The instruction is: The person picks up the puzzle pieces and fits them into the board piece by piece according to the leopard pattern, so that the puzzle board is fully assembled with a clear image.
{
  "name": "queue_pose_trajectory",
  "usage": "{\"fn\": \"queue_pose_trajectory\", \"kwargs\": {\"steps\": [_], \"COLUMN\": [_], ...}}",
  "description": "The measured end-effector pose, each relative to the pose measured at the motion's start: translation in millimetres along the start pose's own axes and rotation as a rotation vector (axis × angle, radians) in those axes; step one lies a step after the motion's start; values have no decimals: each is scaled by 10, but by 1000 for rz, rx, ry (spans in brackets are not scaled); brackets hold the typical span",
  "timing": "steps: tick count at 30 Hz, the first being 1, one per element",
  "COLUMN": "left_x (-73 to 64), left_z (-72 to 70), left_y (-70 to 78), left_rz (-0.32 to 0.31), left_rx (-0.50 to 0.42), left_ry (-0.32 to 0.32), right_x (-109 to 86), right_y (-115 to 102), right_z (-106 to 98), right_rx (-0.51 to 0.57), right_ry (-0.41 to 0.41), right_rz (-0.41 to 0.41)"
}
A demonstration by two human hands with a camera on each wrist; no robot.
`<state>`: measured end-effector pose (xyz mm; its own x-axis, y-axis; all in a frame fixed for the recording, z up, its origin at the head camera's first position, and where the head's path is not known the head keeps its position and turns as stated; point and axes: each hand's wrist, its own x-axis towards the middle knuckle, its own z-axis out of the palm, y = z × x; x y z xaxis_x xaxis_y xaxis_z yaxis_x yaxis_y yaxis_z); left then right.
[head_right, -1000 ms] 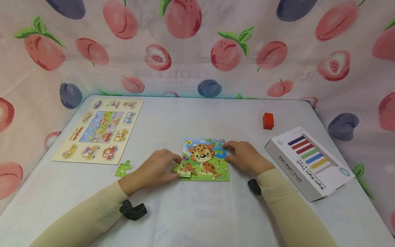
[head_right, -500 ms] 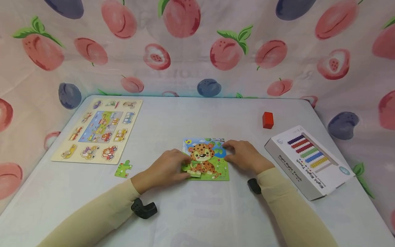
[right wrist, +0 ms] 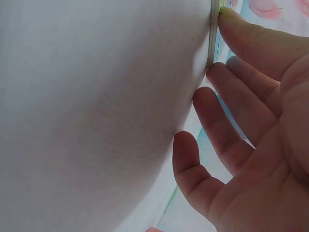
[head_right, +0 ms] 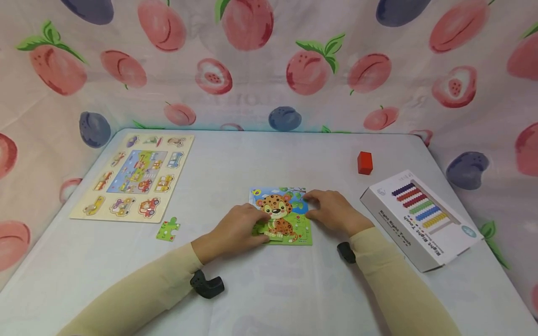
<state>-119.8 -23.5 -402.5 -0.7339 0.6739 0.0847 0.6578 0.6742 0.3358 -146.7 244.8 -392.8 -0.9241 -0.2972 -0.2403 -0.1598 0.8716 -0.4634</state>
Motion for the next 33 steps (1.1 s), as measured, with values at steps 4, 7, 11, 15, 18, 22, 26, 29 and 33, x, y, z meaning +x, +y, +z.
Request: {"fn": "queue_pose_trajectory", "kwargs": {"steps": [4,7,11,15,18,22,26,29,33], "left_x": [17,25,33,37,44,52,51,47,47], "left_z": [30,43,61,80,90,101,100,103,105], "left_y": [25,41,57,70,79,84,88,90,90], "left_rz": [1,1,3,-2,-12,-14,-13,-15,-17], "left_rx": [-3,-8,2,12,14,29,39,37,30], "left_ry": [10,21,47,56,49,48,59,64,68], "right_x": [2,1,-4,-8,-8,-5,-2,-3,3], "right_y": [3,3,6,3,3,8,4,5,9], "right_z": [3,6,8,7,6,11,14,14,10], "right_rx": [-6,-9,-10,-10,-9,-8,-7,-10,-17], "right_ry": [1,2,11,17,18,21,22,19,17], "right_rz": [2,7,0,-5,-6,-7,-5,-4,-7]}}
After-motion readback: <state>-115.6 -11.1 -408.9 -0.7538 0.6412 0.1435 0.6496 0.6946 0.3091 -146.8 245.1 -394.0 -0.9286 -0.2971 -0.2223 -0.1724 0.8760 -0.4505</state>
